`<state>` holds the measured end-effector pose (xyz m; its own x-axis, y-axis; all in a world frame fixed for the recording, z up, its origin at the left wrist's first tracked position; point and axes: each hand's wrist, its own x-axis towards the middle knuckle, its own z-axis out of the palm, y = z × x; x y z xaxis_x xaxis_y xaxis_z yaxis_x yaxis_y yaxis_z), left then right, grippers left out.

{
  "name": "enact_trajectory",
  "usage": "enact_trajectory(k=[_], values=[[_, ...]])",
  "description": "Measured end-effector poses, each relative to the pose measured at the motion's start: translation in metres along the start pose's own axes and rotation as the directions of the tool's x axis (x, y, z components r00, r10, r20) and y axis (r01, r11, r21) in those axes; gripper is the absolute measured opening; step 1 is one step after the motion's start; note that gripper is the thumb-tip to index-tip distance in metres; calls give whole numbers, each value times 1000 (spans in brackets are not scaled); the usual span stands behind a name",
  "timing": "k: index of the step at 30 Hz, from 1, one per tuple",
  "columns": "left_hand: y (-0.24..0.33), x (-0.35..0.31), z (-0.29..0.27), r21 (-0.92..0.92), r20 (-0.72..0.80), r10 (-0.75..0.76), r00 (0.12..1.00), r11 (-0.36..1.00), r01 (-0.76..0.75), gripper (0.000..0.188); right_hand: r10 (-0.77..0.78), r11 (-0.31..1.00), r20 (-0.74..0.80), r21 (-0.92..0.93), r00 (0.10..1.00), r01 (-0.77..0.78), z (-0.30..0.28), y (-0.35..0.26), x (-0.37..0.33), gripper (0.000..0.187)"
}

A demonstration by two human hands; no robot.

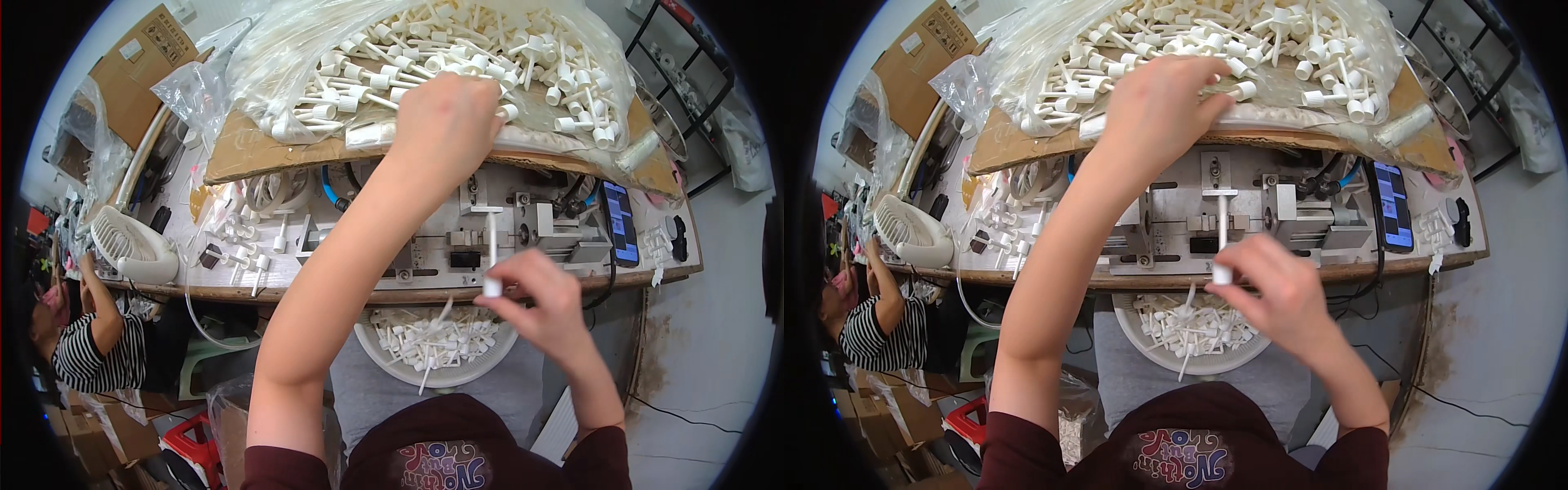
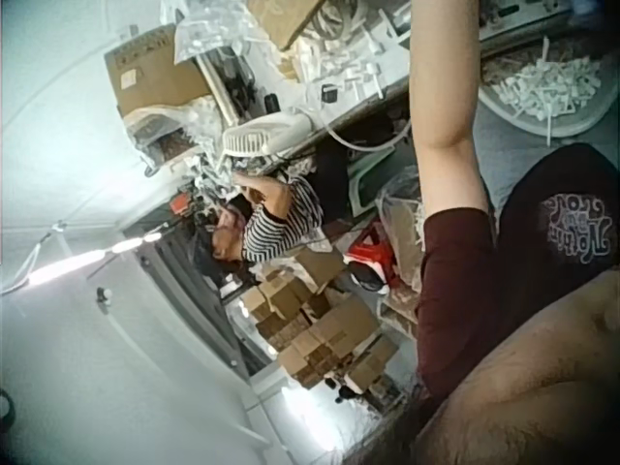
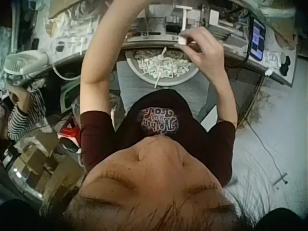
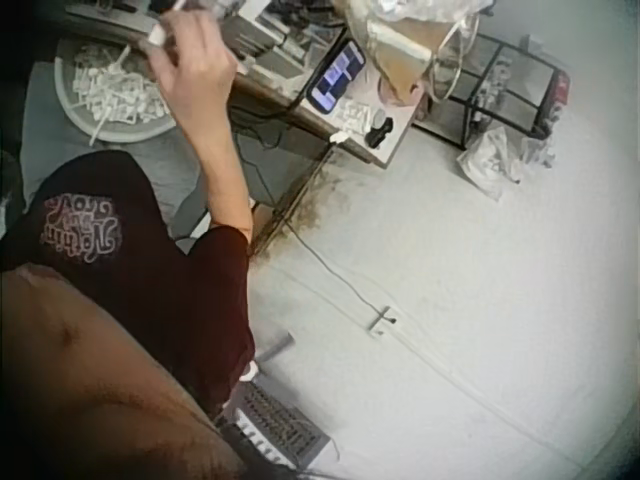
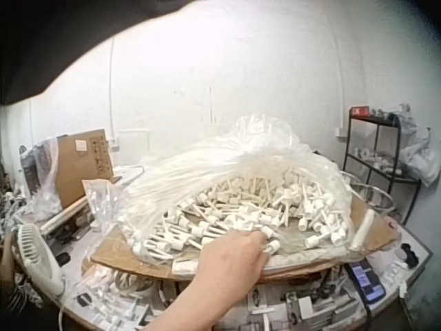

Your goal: Assembling plastic spray bottle components using a pneumatic assembly press.

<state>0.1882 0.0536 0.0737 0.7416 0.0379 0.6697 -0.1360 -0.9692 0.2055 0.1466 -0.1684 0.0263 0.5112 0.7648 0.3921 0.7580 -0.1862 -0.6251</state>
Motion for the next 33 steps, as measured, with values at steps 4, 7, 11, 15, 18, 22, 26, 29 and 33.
enact_trajectory(k=[4,7,11,15,18,22,26,29,33], values=[[-2,18,14,58,70,52,996,997,-56,17,-160,968,-97,-211,982,137,30,10,-11,26],[-1,17,0,-13,-1,138,990,990,-138,19,-248,882,-42,-422,968,208,35,11,-10,23],[10,-10,-30,-190,-149,63,987,977,-91,24,-226,785,102,-570,969,243,33,2,3,29],[21,-46,-53,-231,-217,43,975,968,-94,30,-229,767,168,-575,959,284,29,0,11,24],[29,-70,-67,-304,-168,7,986,951,-59,34,-243,737,199,-599,949,314,27,-4,13,22],[33,-95,-77,-335,-115,-31,993,942,-9,36,-196,807,246,-509,949,299,14,-13,21,21],[37,-125,-77,-353,-17,-56,998,935,46,36,-222,929,36,-295,974,223,-13,-6,56,20],[46,-140,-67,-357,48,-54,997,932,67,34,-315,867,-211,-462,925,190,-31,9,112,18],[56,-153,-49,-255,131,3,991,966,30,27,-575,605,-182,-750,797,266,-37,61,186,20]])
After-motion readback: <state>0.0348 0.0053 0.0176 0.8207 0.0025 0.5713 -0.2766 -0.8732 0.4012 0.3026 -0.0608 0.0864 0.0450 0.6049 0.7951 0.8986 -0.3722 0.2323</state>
